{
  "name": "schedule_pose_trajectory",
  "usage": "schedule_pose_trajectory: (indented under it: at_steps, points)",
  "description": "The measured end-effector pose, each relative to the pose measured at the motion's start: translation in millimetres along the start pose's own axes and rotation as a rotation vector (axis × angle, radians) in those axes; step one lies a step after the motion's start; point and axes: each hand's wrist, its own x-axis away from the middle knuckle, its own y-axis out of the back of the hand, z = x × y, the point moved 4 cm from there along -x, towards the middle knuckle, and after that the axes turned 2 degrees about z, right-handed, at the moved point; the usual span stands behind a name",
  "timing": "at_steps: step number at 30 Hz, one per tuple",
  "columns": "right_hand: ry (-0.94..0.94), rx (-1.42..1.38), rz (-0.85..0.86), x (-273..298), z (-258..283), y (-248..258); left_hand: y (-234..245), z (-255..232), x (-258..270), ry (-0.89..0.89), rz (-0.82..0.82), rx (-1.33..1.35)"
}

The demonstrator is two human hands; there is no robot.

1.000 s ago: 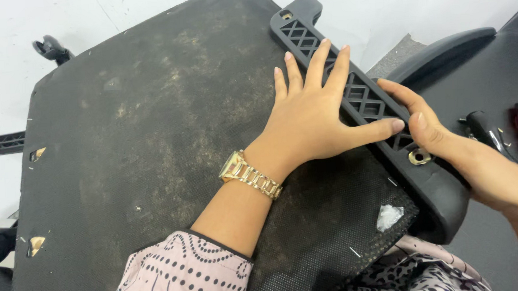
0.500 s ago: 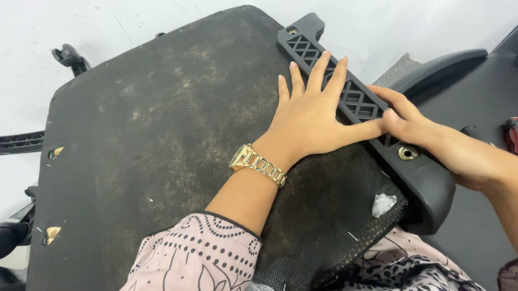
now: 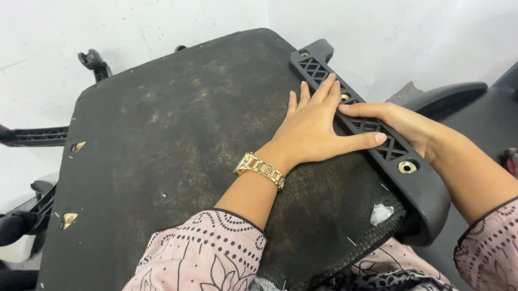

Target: The person aligns a black plastic chair armrest bracket to the underside of an overturned office chair seat and secures it by hand-tightening and then screwdriver-tightening multiple screws. The person uses a red-handled and a black-handled screwdriver to fasten the bracket to the seat.

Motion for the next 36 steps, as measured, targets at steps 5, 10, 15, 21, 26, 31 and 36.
schedule_pose_trajectory:
  at_steps: [5,10,15,21,26,31,36]
  points:
    - [0.040,0.081,-0.077,-10.3,-6.6,9.6,59.4,46.7,30.0,0.114,-0.220,0.080]
    - [0.173,-0.026,0.070,-30.1,-5.5,8.2,168.2,118.0,156.0,0.807,-0.455,-0.574]
    - [0.202,0.036,0.048,-39.5,-1.9,9.0,194.7,151.1,263.2,1.390,-0.386,-0.271]
    - [0.203,0.080,-0.046,-23.5,7.9,5.2,194.9,179.8,281.6,1.388,-0.387,-0.089]
    - [0.220,0.119,-0.062,-15.7,16.5,-7.8,199.7,200.0,299.5,1.349,-0.392,-0.113]
    - [0.173,0.123,-0.139,3.3,1.9,-18.0,209.2,205.8,291.2,1.262,-0.274,-0.248]
    - [0.155,0.171,-0.167,9.0,5.6,-22.2,205.6,181.3,229.1,1.143,-0.354,-0.516]
